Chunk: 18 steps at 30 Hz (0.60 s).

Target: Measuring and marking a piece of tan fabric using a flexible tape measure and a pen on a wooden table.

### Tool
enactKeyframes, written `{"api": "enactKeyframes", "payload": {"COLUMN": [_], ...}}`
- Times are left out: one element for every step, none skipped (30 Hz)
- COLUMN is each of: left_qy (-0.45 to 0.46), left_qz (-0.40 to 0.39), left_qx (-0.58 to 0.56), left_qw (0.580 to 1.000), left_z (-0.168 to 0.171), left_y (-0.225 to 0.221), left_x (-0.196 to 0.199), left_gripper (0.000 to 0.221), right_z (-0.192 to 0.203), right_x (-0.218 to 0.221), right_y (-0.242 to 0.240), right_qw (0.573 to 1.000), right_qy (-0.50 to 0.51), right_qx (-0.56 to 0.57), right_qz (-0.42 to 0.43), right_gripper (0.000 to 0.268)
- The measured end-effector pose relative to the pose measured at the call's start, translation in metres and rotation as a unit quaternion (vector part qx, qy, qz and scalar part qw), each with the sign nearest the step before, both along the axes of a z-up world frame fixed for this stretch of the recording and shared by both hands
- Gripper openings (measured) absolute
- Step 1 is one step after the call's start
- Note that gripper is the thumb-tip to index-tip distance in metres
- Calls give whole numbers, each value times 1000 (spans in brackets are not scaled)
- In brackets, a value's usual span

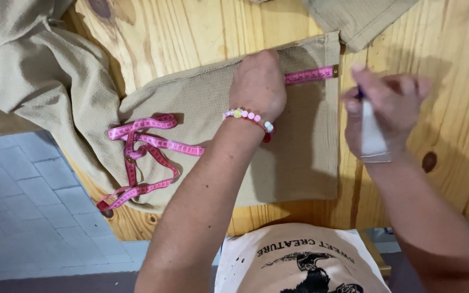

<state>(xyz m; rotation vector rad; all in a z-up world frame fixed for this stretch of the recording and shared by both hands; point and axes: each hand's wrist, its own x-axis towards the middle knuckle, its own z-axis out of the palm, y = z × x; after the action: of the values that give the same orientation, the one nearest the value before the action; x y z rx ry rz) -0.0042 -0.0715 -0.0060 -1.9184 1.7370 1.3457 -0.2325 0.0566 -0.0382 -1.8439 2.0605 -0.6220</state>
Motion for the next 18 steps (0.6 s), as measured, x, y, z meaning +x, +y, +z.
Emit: {"api": "enactKeyframes", "payload": {"left_qy": [-1, -3, -5, -4, -7, -10, -10, -9, -9, -10, -10, -9, -8, 1, 9, 9, 11, 13], "left_qz": [1, -8, -18, -17, -10, -4, -3, 1, 6, 8, 5, 1, 2, 1, -2, -1, 2, 5], "left_qx": [3, 9, 11, 9, 3, -2, -3, -3, 2, 6, 6, 6, 5, -2, -6, -3, 5, 12], "left_qw": [1000, 1000, 1000, 1000, 1000, 1000, 1000, 1000, 1000, 1000, 1000, 1000, 1000, 1000, 1000, 1000, 1000, 1000], "left_z": [-2, -4, -5, -3, -1, 2, 3, 3, 5, 6, 7, 8, 5, 2, 0, 3, 5, 7], "left_y": [1, 1, -2, -1, -1, -1, -3, -4, -2, 1, -1, -2, -3, -3, -1, 0, -1, -3], "left_x": [0, 0, -1, -1, 0, 0, -1, -1, 0, 2, 2, 2, 3, 3, 4, 4, 4, 4], "left_gripper": [29, 26, 24, 24, 23, 25, 25, 24, 22, 22, 24, 26, 26, 26, 26, 26, 24, 23], "right_z": [3, 7, 10, 6, 1, -3, -6, -8, -11, -17, -24, -31, -31, -32, -32, -34, -36, -38], "right_x": [6, 11, 16, 21, 27, 32, 33, 34, 36, 36, 35, 33, 33, 33, 34, 33, 33, 32], "right_y": [-13, -25, -41, -48, -55, -62, -66, -70, -70, -68, -70, -72, -73, -75, -72, -70, -71, -71], "right_qw": [1000, 982, 926, 926, 929, 927, 927, 932, 934, 933, 931, 927, 927, 928, 929, 929, 926, 923], "right_qy": [-1, -152, -300, -299, -308, -315, -315, -307, -302, -304, -314, -325, -324, -314, -304, -305, -310, -316], "right_qx": [3, -72, -151, -152, -87, -21, -21, 11, 48, 53, 17, -18, -18, -19, -17, -14, -16, -18], "right_qz": [1, 90, 173, 174, 188, 200, 201, 193, 184, 185, 186, 186, 188, 200, 209, 209, 214, 218], "right_gripper": [88, 64, 41, 41, 36, 31, 31, 11, 14, 14, 13, 17, 17, 15, 14, 14, 14, 15]}}
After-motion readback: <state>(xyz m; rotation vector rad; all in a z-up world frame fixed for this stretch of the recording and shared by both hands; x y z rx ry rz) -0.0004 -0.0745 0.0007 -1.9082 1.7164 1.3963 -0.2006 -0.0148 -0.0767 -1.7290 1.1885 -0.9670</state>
